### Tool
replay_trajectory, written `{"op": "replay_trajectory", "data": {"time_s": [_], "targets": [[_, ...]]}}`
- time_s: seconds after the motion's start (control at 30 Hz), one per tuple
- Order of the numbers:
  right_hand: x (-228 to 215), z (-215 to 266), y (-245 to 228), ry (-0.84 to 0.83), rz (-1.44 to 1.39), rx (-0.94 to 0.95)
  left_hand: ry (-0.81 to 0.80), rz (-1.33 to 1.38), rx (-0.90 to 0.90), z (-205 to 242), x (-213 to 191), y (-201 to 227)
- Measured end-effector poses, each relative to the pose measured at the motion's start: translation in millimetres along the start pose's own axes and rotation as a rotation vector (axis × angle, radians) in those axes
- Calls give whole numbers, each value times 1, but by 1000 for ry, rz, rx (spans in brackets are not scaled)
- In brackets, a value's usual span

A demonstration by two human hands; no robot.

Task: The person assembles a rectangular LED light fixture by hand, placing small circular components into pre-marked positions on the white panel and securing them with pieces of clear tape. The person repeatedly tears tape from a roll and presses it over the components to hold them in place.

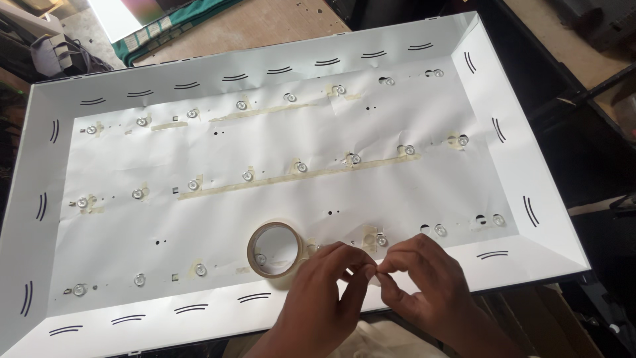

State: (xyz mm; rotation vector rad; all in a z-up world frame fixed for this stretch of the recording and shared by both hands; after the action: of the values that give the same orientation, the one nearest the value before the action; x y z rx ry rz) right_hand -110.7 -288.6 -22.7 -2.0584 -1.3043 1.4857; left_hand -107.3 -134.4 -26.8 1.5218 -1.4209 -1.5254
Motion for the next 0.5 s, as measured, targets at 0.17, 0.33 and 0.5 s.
{"op": "replay_trajectory", "data": {"time_s": [0.17, 0.33, 0.5], "targets": [[-2, 7, 3, 2, 6, -107, -21, 222, -263, -1, 3, -17], [-21, 29, 22, -56, -305, 132, 47, 243, -295, -22, -18, -36], [-60, 8, 50, 129, -297, 160, -11, 153, 9, -80, -46, -49]]}}
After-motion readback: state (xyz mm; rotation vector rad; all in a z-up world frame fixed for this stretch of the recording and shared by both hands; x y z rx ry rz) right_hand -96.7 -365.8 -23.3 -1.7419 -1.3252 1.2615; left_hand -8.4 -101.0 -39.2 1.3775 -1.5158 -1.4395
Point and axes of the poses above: each hand's wrist, its own z-axis away from the middle knuckle, its own x-axis out of the palm, y = z × x, the point moved 7 cm from there along -z, towards the middle knuckle, and after that the axes turned 8 degrees about x, right-handed, at the moved point
